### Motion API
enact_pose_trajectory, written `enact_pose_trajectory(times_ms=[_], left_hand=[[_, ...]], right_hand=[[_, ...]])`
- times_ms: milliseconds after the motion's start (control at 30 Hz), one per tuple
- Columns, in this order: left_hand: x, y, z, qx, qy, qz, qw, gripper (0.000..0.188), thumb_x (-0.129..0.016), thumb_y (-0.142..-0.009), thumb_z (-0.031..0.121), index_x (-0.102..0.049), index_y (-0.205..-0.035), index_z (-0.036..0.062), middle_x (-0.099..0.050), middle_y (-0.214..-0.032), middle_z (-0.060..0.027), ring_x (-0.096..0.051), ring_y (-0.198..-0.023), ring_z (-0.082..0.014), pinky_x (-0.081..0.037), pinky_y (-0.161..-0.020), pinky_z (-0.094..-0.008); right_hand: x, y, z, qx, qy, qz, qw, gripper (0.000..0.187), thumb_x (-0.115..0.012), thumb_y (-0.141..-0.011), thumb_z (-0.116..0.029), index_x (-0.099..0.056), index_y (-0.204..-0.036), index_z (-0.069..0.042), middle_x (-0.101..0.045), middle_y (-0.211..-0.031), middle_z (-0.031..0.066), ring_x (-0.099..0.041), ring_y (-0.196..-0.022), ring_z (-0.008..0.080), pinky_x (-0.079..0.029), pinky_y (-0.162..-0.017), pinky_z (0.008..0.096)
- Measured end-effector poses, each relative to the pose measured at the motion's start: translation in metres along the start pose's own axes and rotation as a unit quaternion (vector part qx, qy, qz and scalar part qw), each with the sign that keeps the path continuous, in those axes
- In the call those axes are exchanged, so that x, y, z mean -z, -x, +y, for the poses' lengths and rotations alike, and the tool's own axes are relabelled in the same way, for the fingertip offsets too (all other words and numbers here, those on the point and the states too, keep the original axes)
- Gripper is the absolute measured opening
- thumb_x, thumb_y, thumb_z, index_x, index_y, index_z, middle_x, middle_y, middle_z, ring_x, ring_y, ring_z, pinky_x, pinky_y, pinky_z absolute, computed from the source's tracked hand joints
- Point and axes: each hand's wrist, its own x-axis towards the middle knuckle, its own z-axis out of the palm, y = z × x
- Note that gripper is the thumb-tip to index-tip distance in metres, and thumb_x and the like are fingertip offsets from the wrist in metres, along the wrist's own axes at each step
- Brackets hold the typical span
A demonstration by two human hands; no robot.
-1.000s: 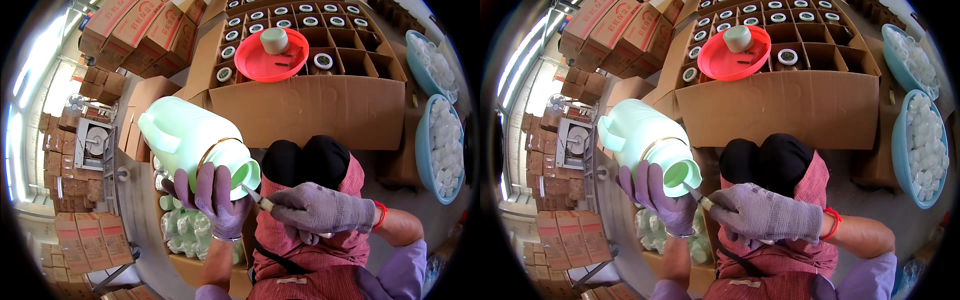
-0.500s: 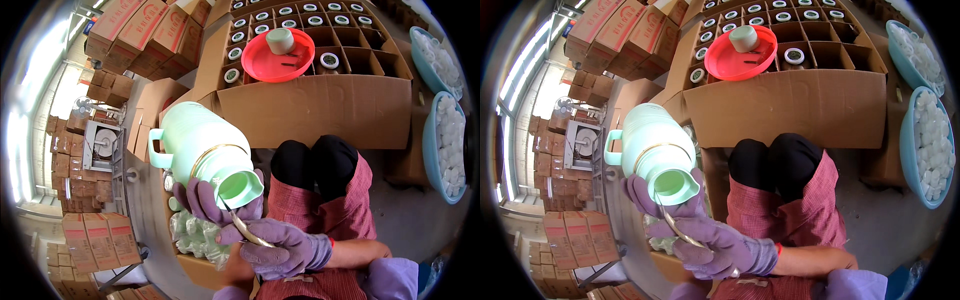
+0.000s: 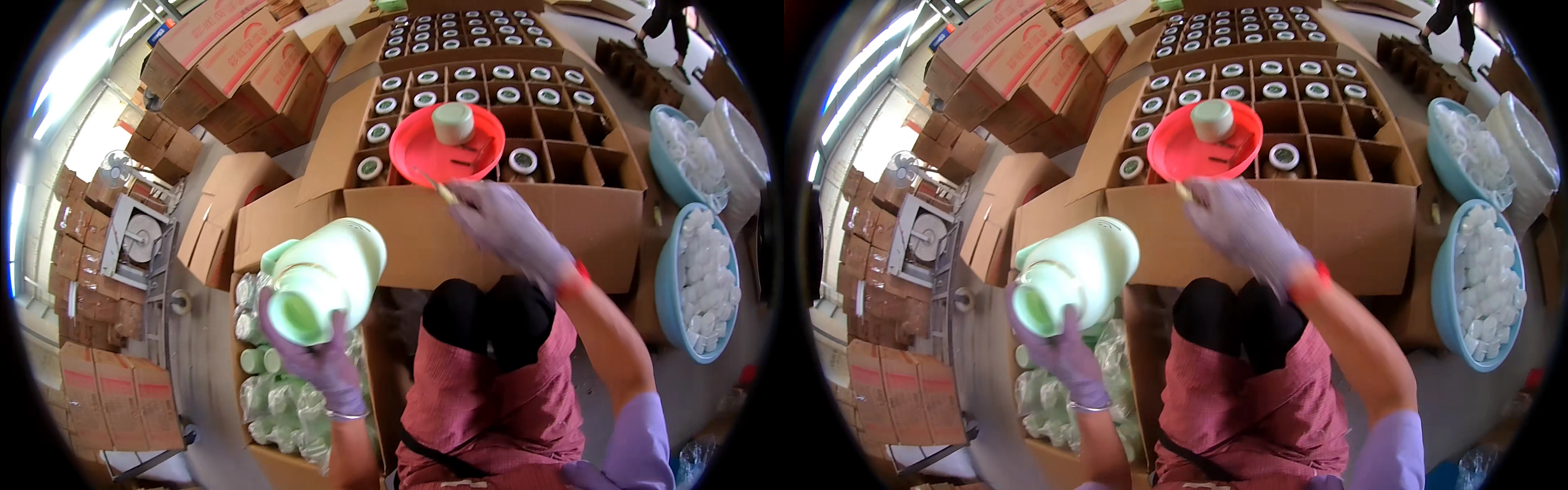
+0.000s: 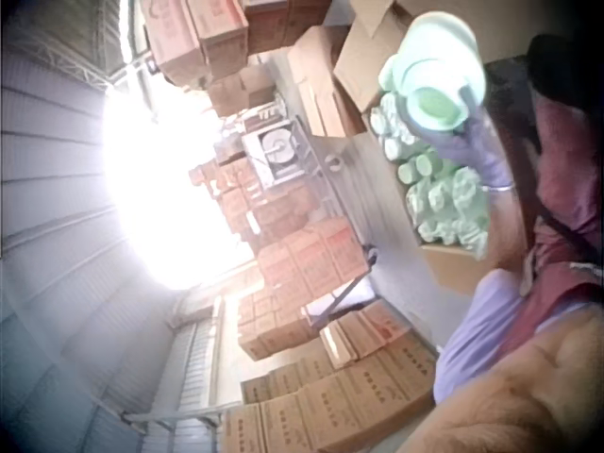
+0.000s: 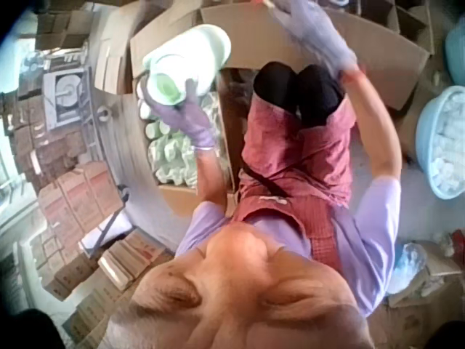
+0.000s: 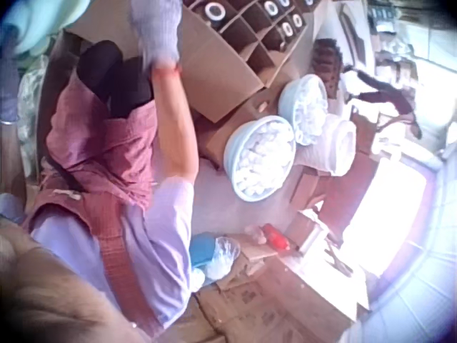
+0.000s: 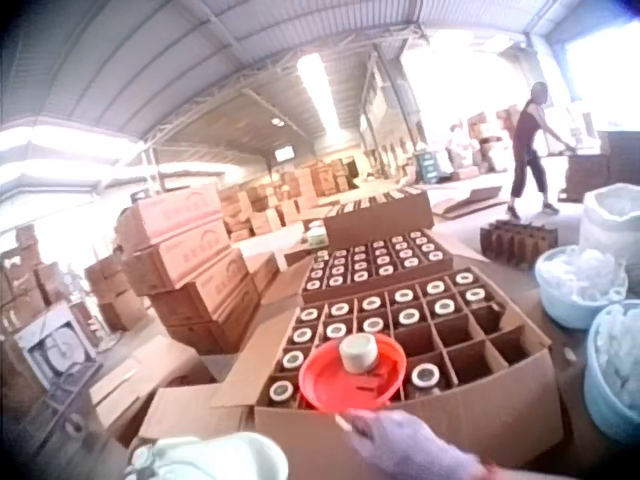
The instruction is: The person assembles light green kettles by inserting a metal filter and a black rubber seal into the opening, then placing a lid on top. The person handles the kettles one at a time, placing finished units into a cardboard box.
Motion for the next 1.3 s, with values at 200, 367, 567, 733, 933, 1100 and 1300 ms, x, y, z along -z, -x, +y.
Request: enact_pose_trajectory(times_ms=[200, 367, 567, 733, 933, 1100, 1300], left_hand=[[0.017, -0.004, -0.050, 0.263, 0.524, 0.012, 0.810, 0.063, -0.049, -0.100, 0.042, -0.038, -0.150, 0.0052, -0.040, -0.154, -0.0101, -0.040, -0.139, -0.0271, -0.028, -0.118, -0.0458], [0.024, 0.083, -0.018, 0.431, 0.383, -0.111, 0.809, 0.062, -0.050, -0.100, 0.040, -0.037, -0.147, 0.0022, -0.047, -0.147, -0.0143, -0.051, -0.129, -0.0283, -0.036, -0.114, -0.0443], [0.026, 0.078, -0.002, 0.409, 0.322, -0.337, 0.784, 0.077, -0.062, -0.091, 0.053, -0.046, -0.137, -0.0063, -0.053, -0.140, -0.0174, -0.051, -0.130, -0.0254, -0.036, -0.113, -0.0387], [0.017, 0.090, 0.000, 0.247, 0.205, -0.533, 0.783, 0.056, -0.042, -0.103, 0.039, -0.053, -0.132, -0.0079, -0.056, -0.134, -0.0168, -0.053, -0.125, -0.0227, -0.039, -0.108, -0.0337], [0.027, 0.097, -0.030, 0.294, 0.284, -0.284, 0.867, 0.042, -0.038, -0.101, 0.026, -0.063, -0.108, -0.0073, -0.065, -0.112, -0.0189, -0.063, -0.105, -0.0228, -0.047, -0.097, -0.0343], [0.045, 0.082, -0.023, 0.306, 0.375, -0.432, 0.761, 0.042, -0.042, -0.102, 0.030, -0.064, -0.116, -0.0025, -0.065, -0.108, -0.0167, -0.062, -0.103, -0.0242, -0.048, -0.093, -0.0365], [-0.002, 0.071, 0.019, 0.283, 0.211, -0.507, 0.786, 0.056, -0.056, -0.095, 0.041, -0.060, -0.128, -0.0045, -0.065, -0.123, -0.0191, -0.062, -0.113, -0.0252, -0.043, -0.103, -0.0339]], right_hand=[[-0.006, -0.088, 0.035, 0.019, 0.058, 0.065, 0.996, 0.044, -0.050, -0.095, -0.036, -0.065, -0.105, 0.005, -0.066, -0.107, 0.0272, -0.064, -0.108, 0.0364, -0.048, -0.093, 0.0454], [0.016, 0.056, -0.034, 0.049, -0.376, 0.182, 0.907, 0.041, -0.063, -0.086, -0.025, -0.065, -0.115, 0.004, -0.066, -0.101, 0.0138, -0.063, -0.097, 0.0227, -0.049, -0.090, 0.0351], [0.030, 0.141, -0.020, 0.277, -0.043, 0.097, 0.955, 0.028, -0.076, -0.075, -0.029, -0.071, -0.093, -0.009, -0.065, -0.092, 0.0047, -0.060, -0.084, 0.0269, -0.047, -0.087, 0.0444], [-0.007, 0.209, 0.003, 0.244, -0.083, -0.005, 0.966, 0.030, -0.075, -0.079, -0.029, -0.071, -0.101, -0.010, -0.062, -0.103, 0.0072, -0.058, -0.099, 0.0268, -0.044, -0.096, 0.0481], [0.041, 0.205, 0.042, -0.052, -0.054, 0.073, 0.995, 0.033, -0.074, -0.078, -0.014, -0.068, -0.109, -0.007, -0.059, -0.118, 0.0123, -0.055, -0.110, 0.0326, -0.042, -0.099, 0.0413], [0.039, 0.189, 0.028, 0.104, -0.024, -0.082, 0.991, 0.045, -0.081, -0.075, -0.023, -0.066, -0.114, -0.006, -0.061, -0.117, 0.0119, -0.055, -0.114, 0.0308, -0.041, -0.104, 0.0429], [0.030, 0.187, 0.008, 0.085, -0.234, -0.149, 0.957, 0.068, -0.082, -0.074, -0.022, -0.055, -0.133, -0.004, -0.046, -0.140, 0.0189, -0.045, -0.133, 0.0348, -0.038, -0.111, 0.0419]])
